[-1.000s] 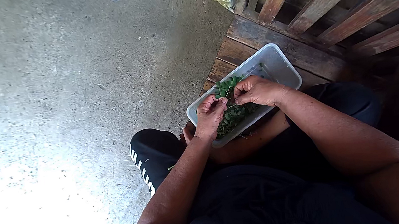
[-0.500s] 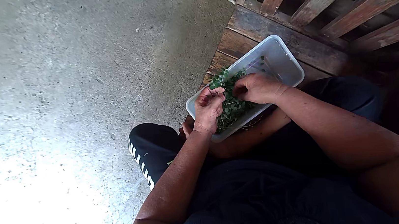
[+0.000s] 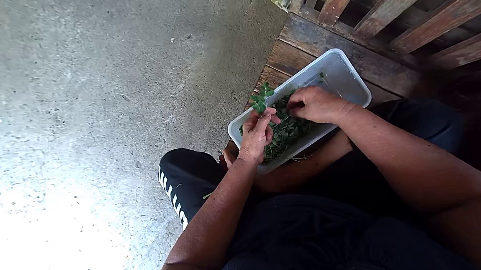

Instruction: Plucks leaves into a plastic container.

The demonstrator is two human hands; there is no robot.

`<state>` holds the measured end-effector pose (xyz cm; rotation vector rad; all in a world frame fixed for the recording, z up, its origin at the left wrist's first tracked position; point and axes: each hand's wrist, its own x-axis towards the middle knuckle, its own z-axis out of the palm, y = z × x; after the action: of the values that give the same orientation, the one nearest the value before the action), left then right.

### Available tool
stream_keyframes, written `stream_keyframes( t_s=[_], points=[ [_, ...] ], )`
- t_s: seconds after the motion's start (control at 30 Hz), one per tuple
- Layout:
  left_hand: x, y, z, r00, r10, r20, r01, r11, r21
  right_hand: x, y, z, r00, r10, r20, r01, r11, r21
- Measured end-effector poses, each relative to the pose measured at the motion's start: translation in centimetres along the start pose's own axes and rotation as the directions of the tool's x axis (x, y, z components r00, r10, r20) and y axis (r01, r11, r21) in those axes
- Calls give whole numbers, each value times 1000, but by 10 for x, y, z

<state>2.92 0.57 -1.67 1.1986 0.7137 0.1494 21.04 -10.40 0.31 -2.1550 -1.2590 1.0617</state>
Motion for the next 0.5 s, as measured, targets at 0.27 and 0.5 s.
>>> stream_keyframes(
  t_s=[0.27,0.5],
  points=[
    [0,-4,0,985,-11,171,-18,986,165,-8,2,-7,858,-229,-460,388,875,289],
    [-1,-10,-6,986,-14,169,-24,976,218,-8,-1,-7,988,-67,-138,98,967,233]
  ],
)
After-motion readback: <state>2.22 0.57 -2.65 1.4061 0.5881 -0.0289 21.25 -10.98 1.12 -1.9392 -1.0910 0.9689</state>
